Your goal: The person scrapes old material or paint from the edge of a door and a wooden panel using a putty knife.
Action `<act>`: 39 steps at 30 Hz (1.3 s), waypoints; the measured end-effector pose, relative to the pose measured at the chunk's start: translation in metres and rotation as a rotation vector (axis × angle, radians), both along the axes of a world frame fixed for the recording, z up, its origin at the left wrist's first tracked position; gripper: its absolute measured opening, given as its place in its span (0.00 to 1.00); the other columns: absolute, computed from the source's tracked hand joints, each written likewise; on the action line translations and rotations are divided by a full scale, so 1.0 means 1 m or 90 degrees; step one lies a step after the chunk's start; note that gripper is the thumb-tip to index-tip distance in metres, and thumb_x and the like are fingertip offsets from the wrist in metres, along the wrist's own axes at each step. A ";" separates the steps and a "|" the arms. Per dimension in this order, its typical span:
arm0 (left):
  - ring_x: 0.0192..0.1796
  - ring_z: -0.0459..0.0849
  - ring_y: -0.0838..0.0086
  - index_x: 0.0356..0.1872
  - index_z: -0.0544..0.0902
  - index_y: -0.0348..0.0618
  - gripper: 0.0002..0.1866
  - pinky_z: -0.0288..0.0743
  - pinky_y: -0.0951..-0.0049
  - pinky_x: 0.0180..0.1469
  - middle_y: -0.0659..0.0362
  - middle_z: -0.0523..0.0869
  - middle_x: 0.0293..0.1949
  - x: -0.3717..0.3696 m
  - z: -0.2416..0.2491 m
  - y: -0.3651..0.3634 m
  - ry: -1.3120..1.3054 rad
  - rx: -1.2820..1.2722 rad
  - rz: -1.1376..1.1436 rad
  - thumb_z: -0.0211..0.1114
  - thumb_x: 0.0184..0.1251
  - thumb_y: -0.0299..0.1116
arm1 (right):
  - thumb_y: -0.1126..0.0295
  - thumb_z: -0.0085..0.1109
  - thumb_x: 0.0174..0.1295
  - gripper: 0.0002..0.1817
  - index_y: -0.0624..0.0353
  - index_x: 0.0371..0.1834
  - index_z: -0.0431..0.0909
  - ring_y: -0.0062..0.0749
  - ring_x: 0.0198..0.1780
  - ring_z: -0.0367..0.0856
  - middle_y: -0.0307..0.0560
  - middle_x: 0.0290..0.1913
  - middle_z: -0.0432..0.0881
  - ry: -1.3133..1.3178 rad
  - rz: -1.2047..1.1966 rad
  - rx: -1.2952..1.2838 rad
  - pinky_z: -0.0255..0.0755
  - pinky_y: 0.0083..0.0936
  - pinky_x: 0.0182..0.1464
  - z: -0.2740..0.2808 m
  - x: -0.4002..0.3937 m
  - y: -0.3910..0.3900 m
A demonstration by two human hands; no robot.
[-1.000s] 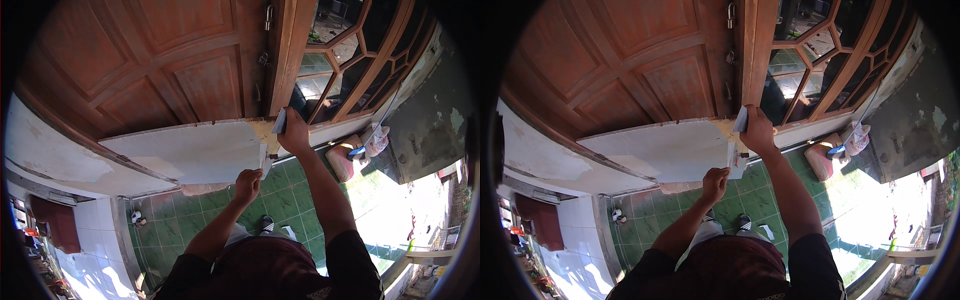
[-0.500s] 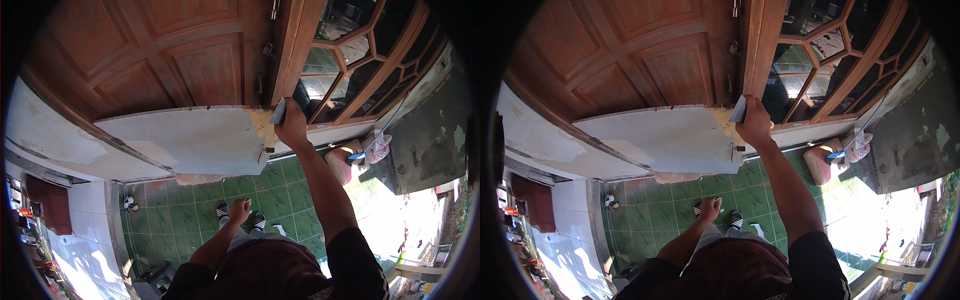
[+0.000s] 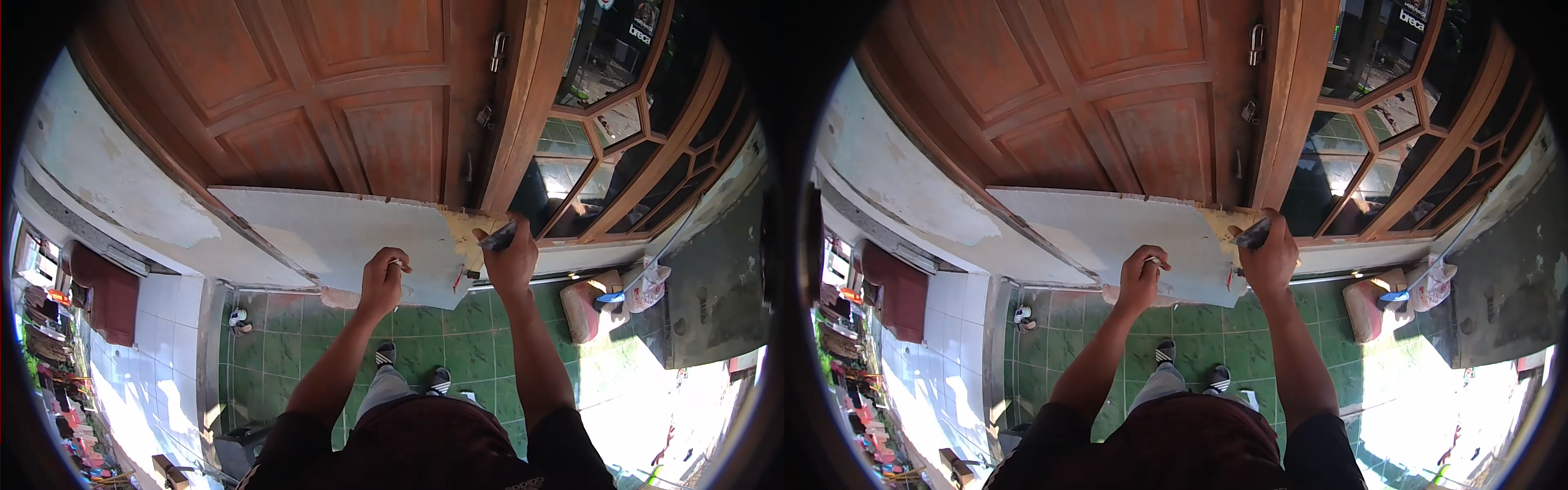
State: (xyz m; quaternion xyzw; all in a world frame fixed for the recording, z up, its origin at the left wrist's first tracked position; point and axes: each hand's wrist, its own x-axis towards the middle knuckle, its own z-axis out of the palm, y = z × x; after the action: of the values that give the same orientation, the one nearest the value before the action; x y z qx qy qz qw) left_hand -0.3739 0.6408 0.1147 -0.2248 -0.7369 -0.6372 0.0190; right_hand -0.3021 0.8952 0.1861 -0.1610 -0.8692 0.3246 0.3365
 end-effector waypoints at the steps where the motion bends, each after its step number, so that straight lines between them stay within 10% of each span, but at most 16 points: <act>1: 0.34 0.87 0.70 0.43 0.85 0.36 0.12 0.78 0.69 0.38 0.54 0.86 0.33 -0.002 0.001 -0.006 0.041 -0.027 -0.003 0.51 0.76 0.19 | 0.55 0.91 0.53 0.44 0.63 0.65 0.73 0.67 0.57 0.86 0.67 0.58 0.85 -0.093 0.010 -0.125 0.83 0.52 0.56 0.000 0.010 -0.011; 4: 0.33 0.84 0.69 0.38 0.85 0.36 0.13 0.77 0.68 0.38 0.53 0.85 0.30 -0.006 0.014 -0.012 0.012 -0.127 0.025 0.50 0.75 0.17 | 0.49 0.91 0.53 0.47 0.64 0.67 0.72 0.58 0.63 0.86 0.70 0.61 0.84 -0.324 0.133 -0.272 0.82 0.46 0.62 0.001 0.027 -0.041; 11: 0.34 0.81 0.63 0.33 0.80 0.35 0.09 0.76 0.62 0.42 0.51 0.82 0.30 -0.050 0.036 -0.018 0.086 -0.126 -0.080 0.53 0.74 0.22 | 0.41 0.66 0.78 0.35 0.62 0.67 0.75 0.42 0.54 0.86 0.57 0.55 0.87 -0.294 0.210 -0.874 0.78 0.45 0.60 -0.081 0.014 -0.060; 19: 0.39 0.84 0.56 0.33 0.84 0.38 0.14 0.77 0.56 0.44 0.51 0.83 0.31 -0.079 0.085 -0.003 0.394 -0.239 -0.049 0.69 0.78 0.37 | 0.73 0.63 0.76 0.11 0.61 0.58 0.80 0.68 0.50 0.87 0.64 0.50 0.89 -0.041 0.087 -0.236 0.77 0.48 0.52 -0.057 0.001 -0.062; 22: 0.46 0.86 0.56 0.44 0.93 0.41 0.17 0.82 0.55 0.49 0.54 0.84 0.36 -0.090 0.094 0.002 0.491 -0.330 -0.015 0.78 0.73 0.47 | 0.75 0.68 0.70 0.08 0.57 0.50 0.85 0.64 0.48 0.88 0.54 0.49 0.91 -0.018 0.020 0.034 0.77 0.53 0.54 -0.026 0.001 -0.066; 34: 0.47 0.87 0.56 0.42 0.95 0.41 0.20 0.82 0.56 0.49 0.53 0.84 0.37 -0.132 0.100 -0.003 0.498 -0.432 -0.196 0.81 0.68 0.50 | 0.61 0.65 0.80 0.16 0.62 0.57 0.75 0.72 0.43 0.89 0.67 0.39 0.89 0.066 -0.121 -0.110 0.80 0.58 0.44 -0.067 -0.020 -0.087; 39: 0.45 0.88 0.56 0.41 0.94 0.41 0.20 0.82 0.55 0.47 0.53 0.85 0.37 -0.141 0.097 -0.002 0.511 -0.419 -0.229 0.83 0.65 0.50 | 0.56 0.66 0.81 0.20 0.64 0.49 0.75 0.49 0.31 0.86 0.55 0.31 0.85 0.096 -0.116 -0.339 0.78 0.43 0.37 -0.088 -0.039 -0.097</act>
State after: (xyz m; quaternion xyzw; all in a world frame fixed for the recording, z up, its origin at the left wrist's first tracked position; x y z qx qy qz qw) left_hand -0.5146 0.6383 0.2115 -0.5666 -0.7824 -0.2304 0.1177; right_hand -0.3411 0.7985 0.0983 -0.2964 -0.7081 0.5207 0.3736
